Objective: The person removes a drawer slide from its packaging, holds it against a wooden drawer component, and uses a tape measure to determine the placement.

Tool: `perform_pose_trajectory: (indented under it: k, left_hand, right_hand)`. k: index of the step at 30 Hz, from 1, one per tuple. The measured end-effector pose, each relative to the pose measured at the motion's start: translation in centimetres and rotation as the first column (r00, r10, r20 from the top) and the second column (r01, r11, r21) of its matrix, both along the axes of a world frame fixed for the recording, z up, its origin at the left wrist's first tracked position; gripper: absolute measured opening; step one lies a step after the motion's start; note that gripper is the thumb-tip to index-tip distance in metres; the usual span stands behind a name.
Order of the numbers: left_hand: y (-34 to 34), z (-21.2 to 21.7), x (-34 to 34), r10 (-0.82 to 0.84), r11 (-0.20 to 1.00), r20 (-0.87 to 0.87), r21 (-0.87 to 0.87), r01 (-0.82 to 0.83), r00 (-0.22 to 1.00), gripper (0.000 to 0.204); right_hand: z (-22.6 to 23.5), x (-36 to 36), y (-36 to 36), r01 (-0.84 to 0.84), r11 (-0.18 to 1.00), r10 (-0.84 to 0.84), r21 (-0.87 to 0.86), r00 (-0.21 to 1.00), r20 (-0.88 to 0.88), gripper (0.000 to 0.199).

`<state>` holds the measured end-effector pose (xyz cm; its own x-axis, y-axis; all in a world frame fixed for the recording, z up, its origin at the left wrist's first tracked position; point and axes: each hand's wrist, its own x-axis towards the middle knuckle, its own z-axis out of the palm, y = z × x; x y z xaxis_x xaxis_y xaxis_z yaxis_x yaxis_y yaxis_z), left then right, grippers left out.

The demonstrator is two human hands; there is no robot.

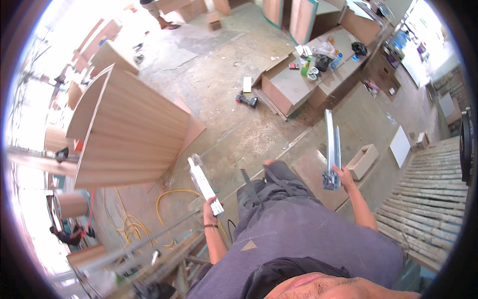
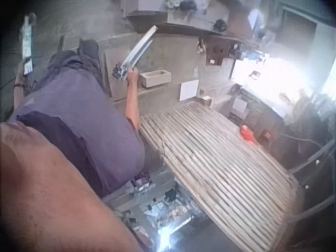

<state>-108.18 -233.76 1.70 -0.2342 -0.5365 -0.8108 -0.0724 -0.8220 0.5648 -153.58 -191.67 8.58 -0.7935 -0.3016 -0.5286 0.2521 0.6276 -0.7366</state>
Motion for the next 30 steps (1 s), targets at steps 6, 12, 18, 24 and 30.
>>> perform_pose_trajectory:
  k: [6,12,18,24,30]
  left_hand:
    - [-26.2,3.3,-18.2,-0.099,0.994,-0.121,-0.062,0.092,0.988,0.022]
    - [-49.0,-0.6,-36.2,-0.176,0.979,-0.167,-0.130,0.155,0.970,0.023]
    - [-65.6,1.0,-49.3,-0.222,0.975,-0.059,-0.042,0.220,0.973,0.027]
    - [-87.3,-1.6,-68.7,-0.356,0.931,-0.070,0.059,0.360,0.932,0.031]
    - [-101.5,0.3,-91.7,-0.512,0.859,-0.057,-0.050,0.510,0.857,0.032]
  right_hand:
    - [-0.9,-12.3,-20.7,0.059,0.998,-0.058,-0.014,0.994,0.093,0.063]
    - [-7.2,-29.5,-45.3,0.204,0.947,-0.233,-0.246,0.968,-0.094,0.064]
    - [-6.7,-44.5,-64.3,0.284,0.948,-0.283,-0.146,0.959,0.024,0.067]
    - [-4.6,-59.8,-79.6,0.424,0.855,-0.463,-0.298,0.884,-0.070,0.068]
    - [-2.0,-69.1,-87.1,0.559,0.793,-0.588,-0.242,0.807,-0.064,0.063]
